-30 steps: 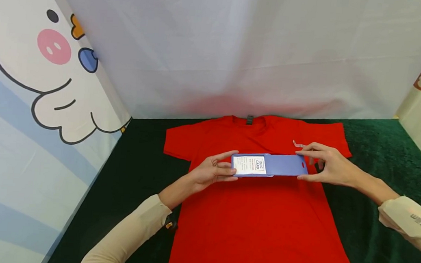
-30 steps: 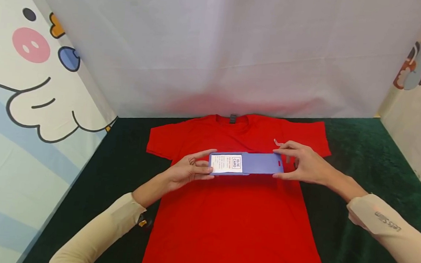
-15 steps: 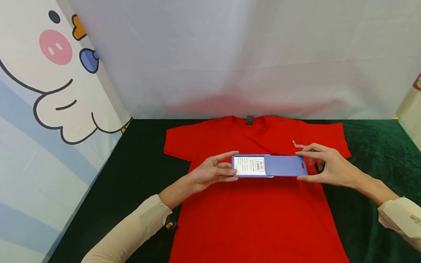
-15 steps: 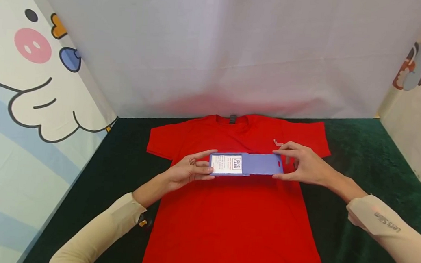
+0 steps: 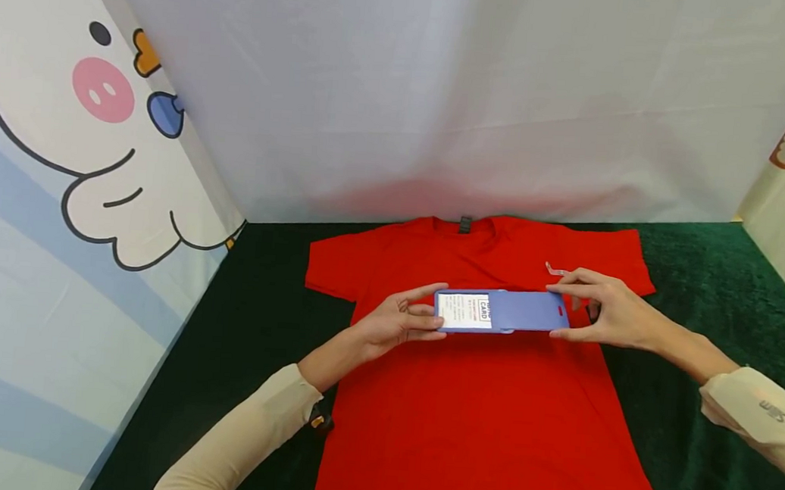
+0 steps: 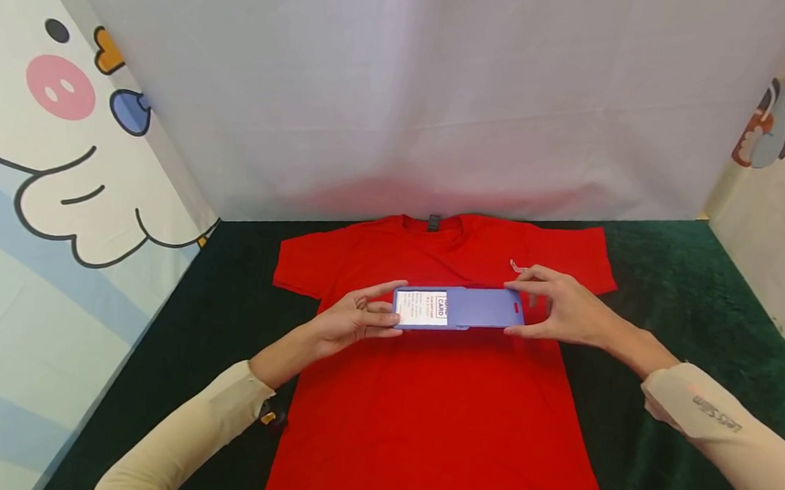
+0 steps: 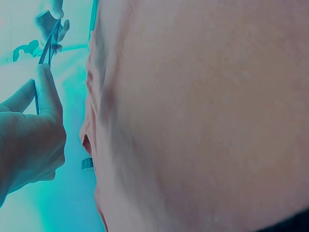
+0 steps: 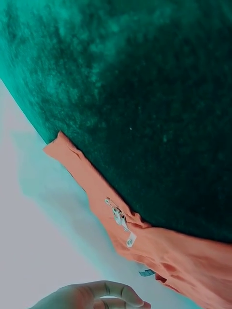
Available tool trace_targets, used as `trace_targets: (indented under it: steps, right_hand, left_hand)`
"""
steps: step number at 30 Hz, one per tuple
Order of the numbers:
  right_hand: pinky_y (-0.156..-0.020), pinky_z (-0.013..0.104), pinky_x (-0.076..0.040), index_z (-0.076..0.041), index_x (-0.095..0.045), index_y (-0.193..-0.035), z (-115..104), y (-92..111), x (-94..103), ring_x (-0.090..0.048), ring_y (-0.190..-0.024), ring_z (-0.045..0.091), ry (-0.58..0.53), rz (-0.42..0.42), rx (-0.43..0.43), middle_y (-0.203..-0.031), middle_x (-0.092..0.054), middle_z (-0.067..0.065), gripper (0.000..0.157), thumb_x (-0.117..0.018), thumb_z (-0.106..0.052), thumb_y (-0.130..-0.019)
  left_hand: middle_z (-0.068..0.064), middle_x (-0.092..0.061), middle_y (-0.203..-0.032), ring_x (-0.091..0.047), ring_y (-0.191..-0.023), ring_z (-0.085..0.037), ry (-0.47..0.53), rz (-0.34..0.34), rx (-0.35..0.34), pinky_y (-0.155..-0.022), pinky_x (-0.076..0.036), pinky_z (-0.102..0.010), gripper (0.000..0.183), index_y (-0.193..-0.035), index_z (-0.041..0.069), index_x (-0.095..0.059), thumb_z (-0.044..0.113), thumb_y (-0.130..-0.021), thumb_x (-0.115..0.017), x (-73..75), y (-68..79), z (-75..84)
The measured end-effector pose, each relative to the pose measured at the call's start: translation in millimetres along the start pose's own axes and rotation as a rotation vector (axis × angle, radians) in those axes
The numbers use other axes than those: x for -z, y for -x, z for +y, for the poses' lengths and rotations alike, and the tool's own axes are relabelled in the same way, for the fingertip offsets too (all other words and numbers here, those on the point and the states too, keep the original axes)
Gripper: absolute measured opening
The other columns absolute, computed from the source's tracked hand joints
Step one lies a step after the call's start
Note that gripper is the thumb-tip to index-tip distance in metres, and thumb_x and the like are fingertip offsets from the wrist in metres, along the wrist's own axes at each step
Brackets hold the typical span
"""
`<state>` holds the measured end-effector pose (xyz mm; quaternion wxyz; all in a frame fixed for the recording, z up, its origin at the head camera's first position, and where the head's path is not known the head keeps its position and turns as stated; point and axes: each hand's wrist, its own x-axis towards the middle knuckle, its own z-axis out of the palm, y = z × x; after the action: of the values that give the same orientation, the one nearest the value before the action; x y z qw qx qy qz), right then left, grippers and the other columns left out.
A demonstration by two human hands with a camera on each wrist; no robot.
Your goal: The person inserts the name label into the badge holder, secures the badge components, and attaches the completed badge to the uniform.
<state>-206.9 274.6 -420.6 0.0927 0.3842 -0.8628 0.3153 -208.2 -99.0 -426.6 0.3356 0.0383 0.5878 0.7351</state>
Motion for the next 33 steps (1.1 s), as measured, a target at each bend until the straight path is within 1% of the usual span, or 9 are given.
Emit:
trace_targets:
  steps: [6, 13, 15, 17, 19, 21, 24, 26, 33]
  right_hand:
    - [-0.049, 0.017, -0.042, 0.001, -0.071, -0.123, -3, -3, -2.6, -0.044, -0.060, 0.001, 0.016, -0.014, -0.017, -0.120, -0.062, 0.013, 0.059, -0.093, -0.014, -0.070]
    - [-0.050, 0.016, -0.040, 0.000, -0.072, -0.122, -5, -6, -6.6, -0.043, -0.061, 0.002, 0.022, -0.008, 0.000, -0.116, -0.061, 0.009, 0.060, -0.094, -0.014, -0.069]
    - [-0.050, 0.015, -0.039, -0.001, -0.072, -0.122, -7, -7, -8.2, -0.052, -0.069, 0.009, 0.020, -0.008, -0.001, -0.116, -0.061, 0.008, 0.059, -0.094, -0.014, -0.069]
    - [-0.050, 0.015, -0.038, -0.002, -0.072, -0.123, -9, -9, -10.0, -0.062, -0.088, 0.021, 0.020, -0.007, -0.008, -0.117, -0.062, 0.007, 0.059, -0.094, -0.015, -0.070]
    - [-0.052, 0.016, -0.038, -0.003, -0.073, -0.123, -11, -10, -11.9, -0.061, -0.095, 0.027, 0.028, -0.005, -0.015, -0.118, -0.062, 0.007, 0.059, -0.094, -0.017, -0.070]
    - [-0.054, 0.016, -0.037, -0.004, -0.073, -0.123, -12, -11, -13.7, -0.063, -0.090, 0.025, 0.040, -0.002, -0.016, -0.118, -0.062, 0.007, 0.058, -0.094, -0.018, -0.070]
    - [-0.055, 0.016, -0.037, -0.005, -0.073, -0.123, -14, -13, -16.4, -0.049, -0.073, 0.008, 0.052, 0.003, -0.011, -0.117, -0.062, 0.007, 0.059, -0.094, -0.019, -0.070]
    - [-0.054, 0.016, -0.038, -0.005, -0.073, -0.123, -15, -14, -17.9, -0.048, -0.075, 0.006, 0.048, 0.007, -0.006, -0.116, -0.062, 0.007, 0.060, -0.094, -0.019, -0.069]
    - [-0.057, 0.016, -0.037, -0.004, -0.073, -0.123, -19, -20, -22.5, -0.058, -0.110, 0.034, 0.037, 0.031, 0.027, -0.112, -0.063, 0.005, 0.060, -0.094, -0.018, -0.068]
  left_hand:
    - [-0.002, -0.065, -0.086, -0.070, -0.102, -0.020, -0.003, 0.001, -0.002, -0.091, -0.061, -0.033, 0.063, -0.157, 0.021, -0.041, -0.003, -0.101, -0.056, -1.8, -1.0, -0.3]
    - [-0.002, -0.065, -0.087, -0.068, -0.106, -0.021, -0.012, -0.006, 0.000, -0.093, -0.060, -0.034, 0.063, -0.157, 0.022, -0.042, -0.002, -0.102, -0.056, -4.5, -2.5, -0.4]
    - [-0.002, -0.065, -0.088, -0.067, -0.107, -0.022, -0.013, -0.008, 0.003, -0.094, -0.060, -0.034, 0.063, -0.157, 0.023, -0.042, -0.002, -0.102, -0.056, -5.3, -3.2, -0.7]
    - [-0.002, -0.066, -0.089, -0.067, -0.108, -0.022, -0.016, -0.008, 0.006, -0.094, -0.060, -0.034, 0.063, -0.157, 0.023, -0.042, -0.002, -0.101, -0.056, -5.8, -3.9, -1.3]
    - [-0.001, -0.066, -0.088, -0.067, -0.108, -0.022, -0.013, -0.006, 0.008, -0.094, -0.060, -0.034, 0.062, -0.157, 0.022, -0.042, -0.002, -0.101, -0.056, -6.4, -4.7, -1.7]
    - [-0.001, -0.066, -0.088, -0.067, -0.107, -0.022, -0.012, -0.005, 0.008, -0.093, -0.060, -0.034, 0.062, -0.157, 0.022, -0.042, -0.002, -0.101, -0.056, -7.1, -5.2, -1.9]
    - [0.000, -0.066, -0.086, -0.067, -0.106, -0.021, -0.009, -0.006, 0.007, -0.093, -0.060, -0.034, 0.062, -0.157, 0.022, -0.043, -0.003, -0.101, -0.056, -8.6, -5.6, -1.9]
    - [0.000, -0.066, -0.086, -0.067, -0.106, -0.021, -0.007, -0.006, 0.007, -0.094, -0.059, -0.036, 0.062, -0.156, 0.022, -0.044, -0.003, -0.101, -0.057, -9.5, -5.9, -1.8]
    - [-0.001, -0.068, -0.088, -0.069, -0.101, -0.020, -0.024, -0.021, -0.004, -0.102, -0.053, -0.044, 0.062, -0.156, 0.020, -0.043, -0.004, -0.101, -0.056, -11.0, -6.4, -1.1]
